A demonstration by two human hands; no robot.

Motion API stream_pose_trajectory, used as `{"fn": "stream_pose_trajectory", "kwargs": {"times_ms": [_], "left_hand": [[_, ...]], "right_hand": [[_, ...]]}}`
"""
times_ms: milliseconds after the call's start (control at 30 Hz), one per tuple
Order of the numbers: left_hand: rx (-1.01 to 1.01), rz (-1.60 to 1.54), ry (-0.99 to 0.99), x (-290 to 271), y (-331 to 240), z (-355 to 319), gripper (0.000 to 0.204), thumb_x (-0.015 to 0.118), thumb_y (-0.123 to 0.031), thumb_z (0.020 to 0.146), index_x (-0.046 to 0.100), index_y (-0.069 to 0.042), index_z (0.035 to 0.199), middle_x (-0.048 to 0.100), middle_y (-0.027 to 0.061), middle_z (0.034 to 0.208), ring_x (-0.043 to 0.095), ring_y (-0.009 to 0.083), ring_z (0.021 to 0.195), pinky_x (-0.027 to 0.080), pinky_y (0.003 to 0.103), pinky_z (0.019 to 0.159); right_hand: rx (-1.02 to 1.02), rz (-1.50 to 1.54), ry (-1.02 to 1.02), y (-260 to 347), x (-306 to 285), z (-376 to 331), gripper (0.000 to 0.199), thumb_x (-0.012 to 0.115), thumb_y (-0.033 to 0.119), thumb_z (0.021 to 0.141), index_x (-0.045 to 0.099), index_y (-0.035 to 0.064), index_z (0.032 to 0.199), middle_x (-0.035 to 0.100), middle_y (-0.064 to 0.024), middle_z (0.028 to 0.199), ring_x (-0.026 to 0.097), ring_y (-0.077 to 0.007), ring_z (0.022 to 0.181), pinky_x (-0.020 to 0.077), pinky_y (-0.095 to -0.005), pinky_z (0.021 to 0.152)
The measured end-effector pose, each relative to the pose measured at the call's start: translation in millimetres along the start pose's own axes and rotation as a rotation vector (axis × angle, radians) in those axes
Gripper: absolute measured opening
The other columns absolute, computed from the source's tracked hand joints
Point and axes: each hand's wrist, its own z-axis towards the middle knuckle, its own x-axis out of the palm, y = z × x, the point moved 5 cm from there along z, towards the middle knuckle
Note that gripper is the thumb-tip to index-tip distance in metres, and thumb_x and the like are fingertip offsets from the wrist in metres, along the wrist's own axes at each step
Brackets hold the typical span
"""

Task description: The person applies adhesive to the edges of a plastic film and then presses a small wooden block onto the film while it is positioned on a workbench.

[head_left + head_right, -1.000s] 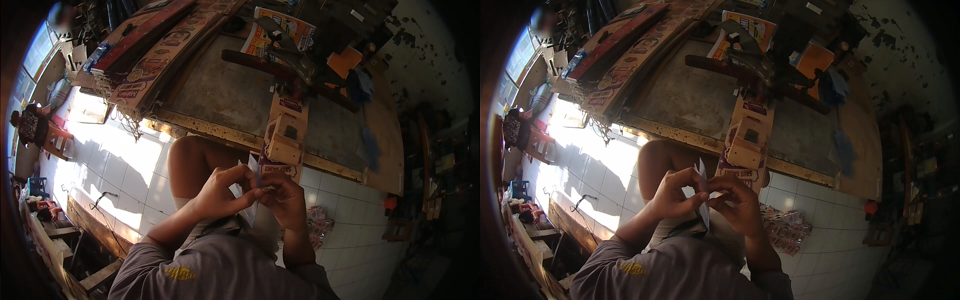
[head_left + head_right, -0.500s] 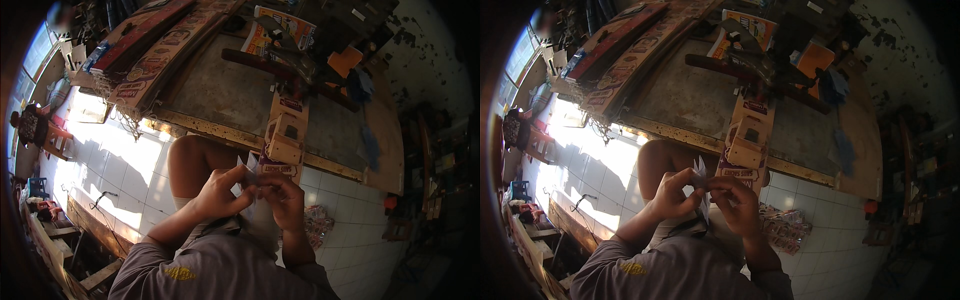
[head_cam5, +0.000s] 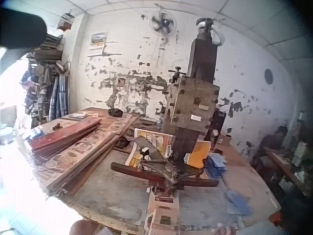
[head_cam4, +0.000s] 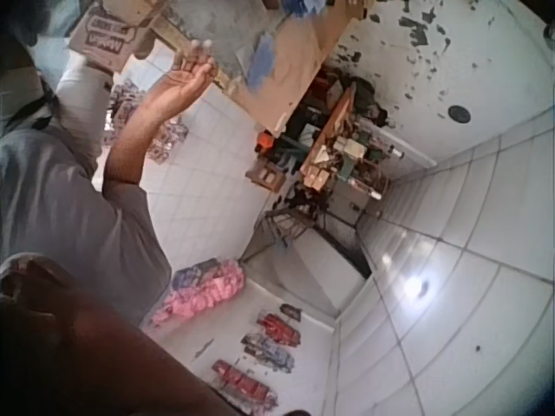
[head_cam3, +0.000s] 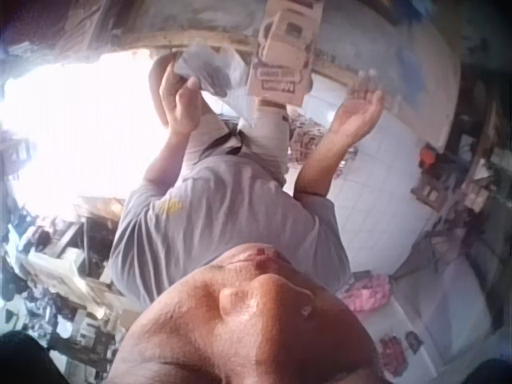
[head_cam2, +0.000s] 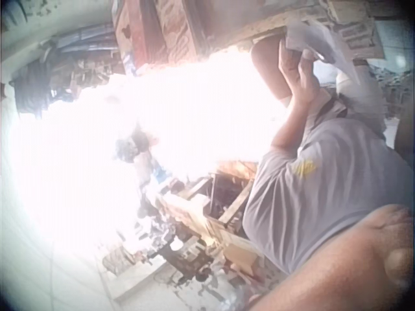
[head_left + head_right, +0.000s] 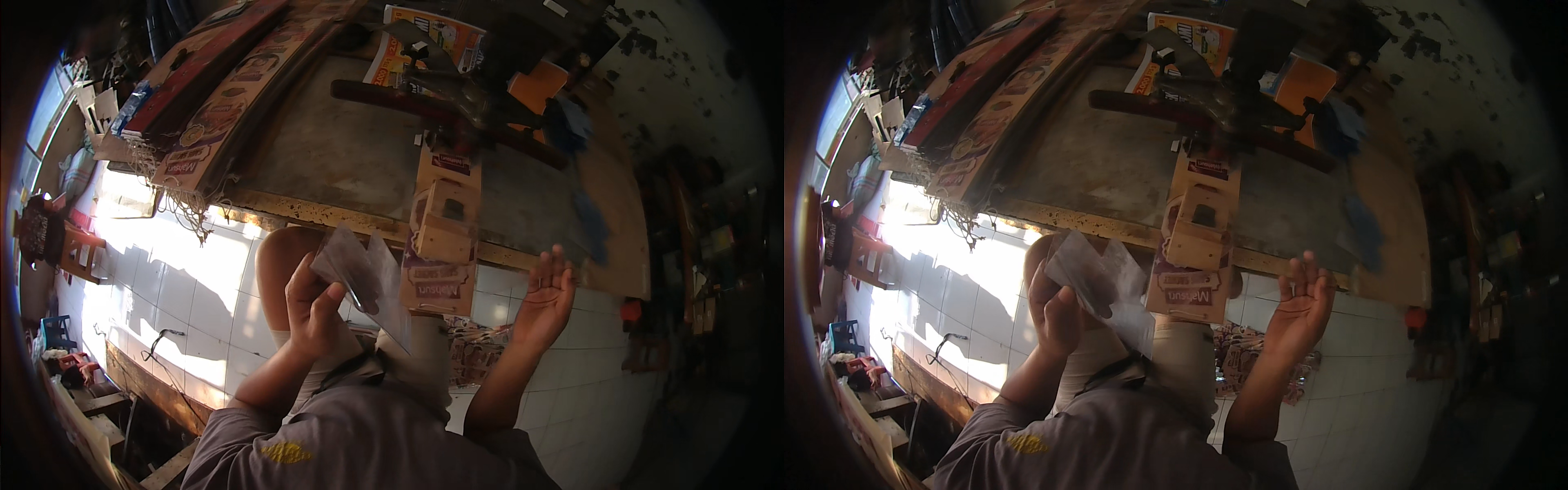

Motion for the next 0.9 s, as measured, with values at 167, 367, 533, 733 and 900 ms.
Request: {"fn": "stream_pose_trajectory", "kwargs": {"times_ms": [167,367,533,733,900], "left_hand": [[-0.033,-0.032,-0.034,-2,-8,10,0.054,0.057,-0.018,0.099,0.044,0.010,0.144,0.068,0.0130,0.116,0.065,0.0167,0.104,0.050,0.029,0.092],[-0.057,-0.003,-0.073,-7,-8,6,0.057,0.058,-0.024,0.098,0.047,0.011,0.141,0.067,0.0125,0.121,0.063,0.0169,0.110,0.047,0.028,0.098],[-0.053,0.032,-0.043,-9,-8,4,0.056,0.057,-0.021,0.096,0.048,0.011,0.141,0.066,0.0127,0.123,0.063,0.0175,0.112,0.047,0.028,0.098],[-0.042,0.058,-0.005,-7,-9,9,0.053,0.055,-0.020,0.095,0.050,0.010,0.139,0.069,0.0123,0.118,0.065,0.0180,0.108,0.050,0.029,0.095],[-0.178,-0.140,0.046,-5,4,4,0.051,0.056,-0.020,0.097,0.051,0.009,0.138,0.069,0.0116,0.115,0.066,0.0164,0.104,0.051,0.029,0.091]], "right_hand": [[-0.306,-0.296,-0.138,43,-42,58,0.033,0.057,0.027,0.106,0.053,0.0026,0.129,0.064,-0.0201,0.134,0.064,-0.0258,0.121,0.0575,-0.0380,0.096],[-0.737,-0.741,-0.035,43,-22,80,0.018,0.050,0.008,0.108,0.052,-0.0034,0.123,0.064,-0.0210,0.134,0.063,-0.0273,0.121,0.0525,-0.0435,0.104],[-0.684,-1.332,0.466,-24,-14,75,0.015,0.055,0.003,0.104,0.064,0.0012,0.115,0.070,-0.0145,0.125,0.065,-0.0321,0.122,0.0513,-0.0428,0.103],[-0.588,-1.310,0.478,-39,-32,75,0.016,0.059,0.007,0.103,0.069,0.0007,0.113,0.070,-0.0132,0.125,0.064,-0.0316,0.124,0.0508,-0.0434,0.103],[-0.543,-1.298,0.482,-38,-27,71,0.015,0.061,0.007,0.102,0.070,0.0022,0.113,0.070,-0.0118,0.128,0.064,-0.0298,0.124,0.0521,-0.0423,0.102]]}}
